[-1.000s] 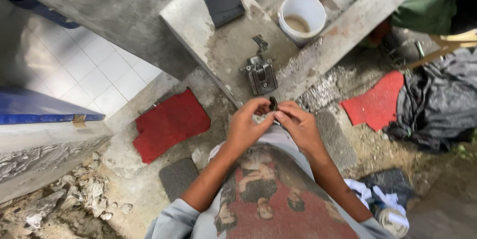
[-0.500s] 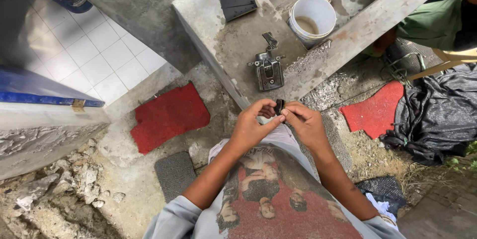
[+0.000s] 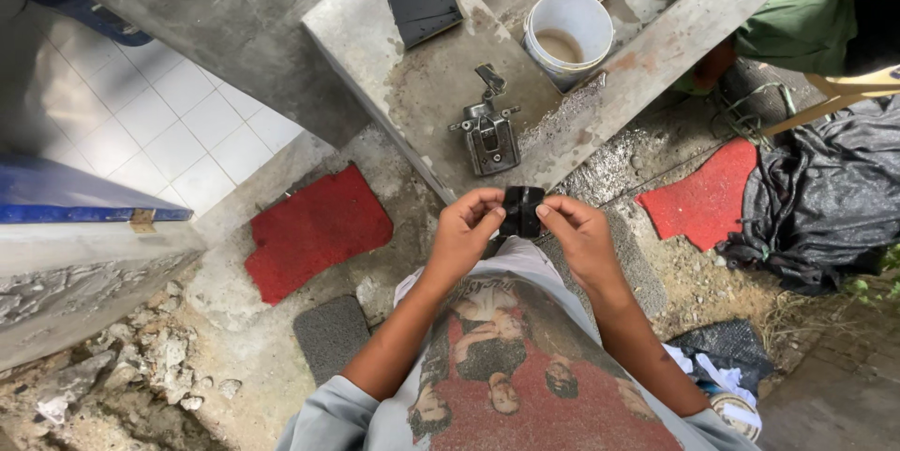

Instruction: The person assembles a small metal camera-like device at a concrete sink. They attach a small black rectangular piece to the device, then fit a larger black rectangular cover over it, and finally secure a small black cap onto the top. The person repeatedly adjusts and repositions the parts during the process.

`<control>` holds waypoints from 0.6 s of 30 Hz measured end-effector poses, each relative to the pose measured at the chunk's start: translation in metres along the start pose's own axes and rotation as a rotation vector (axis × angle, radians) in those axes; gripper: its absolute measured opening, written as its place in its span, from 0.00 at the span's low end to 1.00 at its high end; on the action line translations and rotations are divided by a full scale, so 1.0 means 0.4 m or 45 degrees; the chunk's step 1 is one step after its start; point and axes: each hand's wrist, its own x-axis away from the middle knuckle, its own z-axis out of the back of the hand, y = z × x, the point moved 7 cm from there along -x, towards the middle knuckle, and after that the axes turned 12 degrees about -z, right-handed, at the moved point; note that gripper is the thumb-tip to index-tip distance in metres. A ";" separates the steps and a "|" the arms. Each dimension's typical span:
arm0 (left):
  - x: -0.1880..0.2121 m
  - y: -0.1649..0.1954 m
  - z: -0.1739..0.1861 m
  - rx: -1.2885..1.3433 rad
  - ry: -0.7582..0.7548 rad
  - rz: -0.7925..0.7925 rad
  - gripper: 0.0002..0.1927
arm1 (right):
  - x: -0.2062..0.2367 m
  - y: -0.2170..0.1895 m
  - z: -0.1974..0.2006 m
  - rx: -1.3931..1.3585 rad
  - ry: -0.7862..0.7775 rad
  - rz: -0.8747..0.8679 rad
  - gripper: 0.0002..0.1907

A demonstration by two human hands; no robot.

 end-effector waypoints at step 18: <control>-0.037 -0.007 -0.067 -0.064 -0.128 0.111 0.10 | 0.027 -0.011 0.043 -0.029 0.012 0.012 0.11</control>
